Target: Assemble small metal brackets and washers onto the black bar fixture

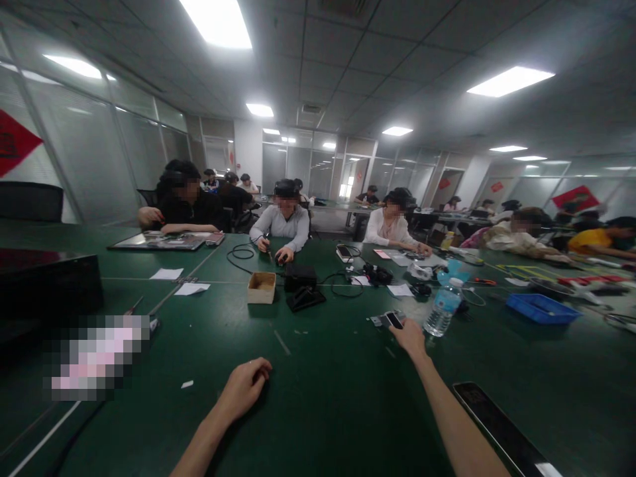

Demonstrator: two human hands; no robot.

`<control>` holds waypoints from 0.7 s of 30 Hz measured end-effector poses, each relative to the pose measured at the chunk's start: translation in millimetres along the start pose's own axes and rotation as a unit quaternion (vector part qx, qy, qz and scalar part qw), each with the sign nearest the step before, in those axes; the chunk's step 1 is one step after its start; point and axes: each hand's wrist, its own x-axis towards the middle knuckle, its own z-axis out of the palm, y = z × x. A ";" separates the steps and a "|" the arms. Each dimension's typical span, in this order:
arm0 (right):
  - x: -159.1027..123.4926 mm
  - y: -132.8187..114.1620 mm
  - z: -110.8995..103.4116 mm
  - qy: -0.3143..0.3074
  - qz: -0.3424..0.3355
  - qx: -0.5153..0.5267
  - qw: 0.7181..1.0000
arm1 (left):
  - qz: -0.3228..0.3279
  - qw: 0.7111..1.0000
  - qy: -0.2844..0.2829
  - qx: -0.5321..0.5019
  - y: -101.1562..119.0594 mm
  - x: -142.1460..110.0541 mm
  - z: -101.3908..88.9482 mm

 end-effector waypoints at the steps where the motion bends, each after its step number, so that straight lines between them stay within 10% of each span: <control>1: 0.1 1.4 0.7 0.003 0.001 0.000 1.000 | -0.001 1.000 -0.001 -0.001 0.2 -0.3 -0.2; 21: -5.2 18.5 7.9 0.019 -0.016 0.012 1.000 | -0.002 1.000 0.002 0.002 5.0 -0.7 -1.4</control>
